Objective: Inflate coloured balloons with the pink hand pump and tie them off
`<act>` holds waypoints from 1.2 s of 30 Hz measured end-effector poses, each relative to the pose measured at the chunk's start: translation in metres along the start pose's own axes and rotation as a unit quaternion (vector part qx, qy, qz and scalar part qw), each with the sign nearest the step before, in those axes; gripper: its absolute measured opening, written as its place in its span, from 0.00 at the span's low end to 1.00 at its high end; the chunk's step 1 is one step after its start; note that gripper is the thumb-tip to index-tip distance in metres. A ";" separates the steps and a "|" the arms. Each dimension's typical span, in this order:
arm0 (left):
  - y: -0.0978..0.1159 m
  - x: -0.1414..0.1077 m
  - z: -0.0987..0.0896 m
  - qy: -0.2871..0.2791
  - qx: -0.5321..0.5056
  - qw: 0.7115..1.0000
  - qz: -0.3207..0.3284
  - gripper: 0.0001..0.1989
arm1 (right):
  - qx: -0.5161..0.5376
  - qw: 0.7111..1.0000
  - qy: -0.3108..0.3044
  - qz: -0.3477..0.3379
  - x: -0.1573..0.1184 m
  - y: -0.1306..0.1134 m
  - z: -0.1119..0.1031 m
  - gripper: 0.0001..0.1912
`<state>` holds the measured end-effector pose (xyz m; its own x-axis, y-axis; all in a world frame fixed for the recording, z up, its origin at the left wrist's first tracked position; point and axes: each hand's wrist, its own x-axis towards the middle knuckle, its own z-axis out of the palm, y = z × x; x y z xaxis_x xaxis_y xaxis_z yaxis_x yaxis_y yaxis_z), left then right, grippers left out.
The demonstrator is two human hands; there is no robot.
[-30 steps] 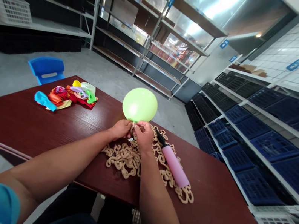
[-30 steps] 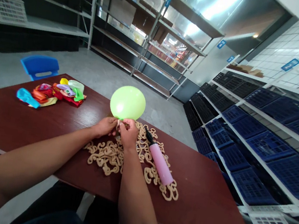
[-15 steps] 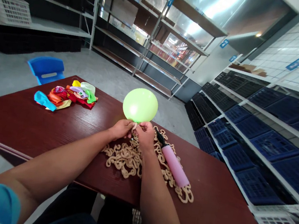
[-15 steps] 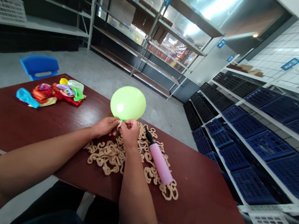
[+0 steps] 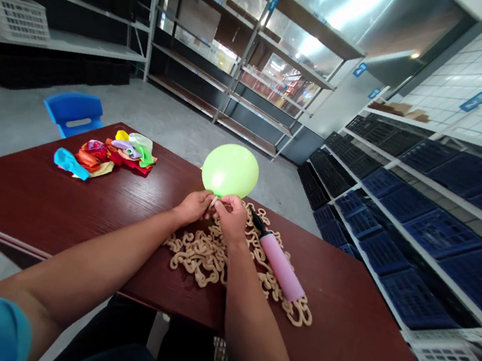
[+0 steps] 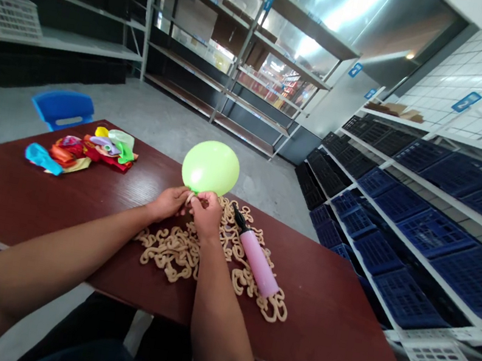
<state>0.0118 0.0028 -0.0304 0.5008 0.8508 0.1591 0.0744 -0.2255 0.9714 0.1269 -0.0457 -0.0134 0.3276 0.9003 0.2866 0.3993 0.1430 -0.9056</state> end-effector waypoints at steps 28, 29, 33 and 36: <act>0.005 -0.002 -0.002 0.004 0.089 0.996 0.024 0.18 | 0.021 0.998 0.022 0.056 -0.002 -0.002 0.005 0.13; 0.006 -0.002 -0.003 0.007 0.111 0.993 0.032 0.17 | -0.012 0.998 0.032 0.050 -0.001 0.001 0.004 0.13; 0.004 -0.001 -0.003 0.015 0.192 0.979 0.069 0.16 | -0.088 0.992 0.056 0.071 0.000 0.007 0.004 0.11; 0.000 0.001 -0.001 0.007 0.198 0.978 0.066 0.16 | -0.117 0.990 0.057 0.056 0.000 0.006 0.003 0.09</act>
<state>0.0110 0.0042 -0.0304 0.5164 0.8078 0.2842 0.3387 -0.4975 0.7986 0.1267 -0.0438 -0.0194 0.4710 0.8506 0.2338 0.5383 -0.0671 -0.8401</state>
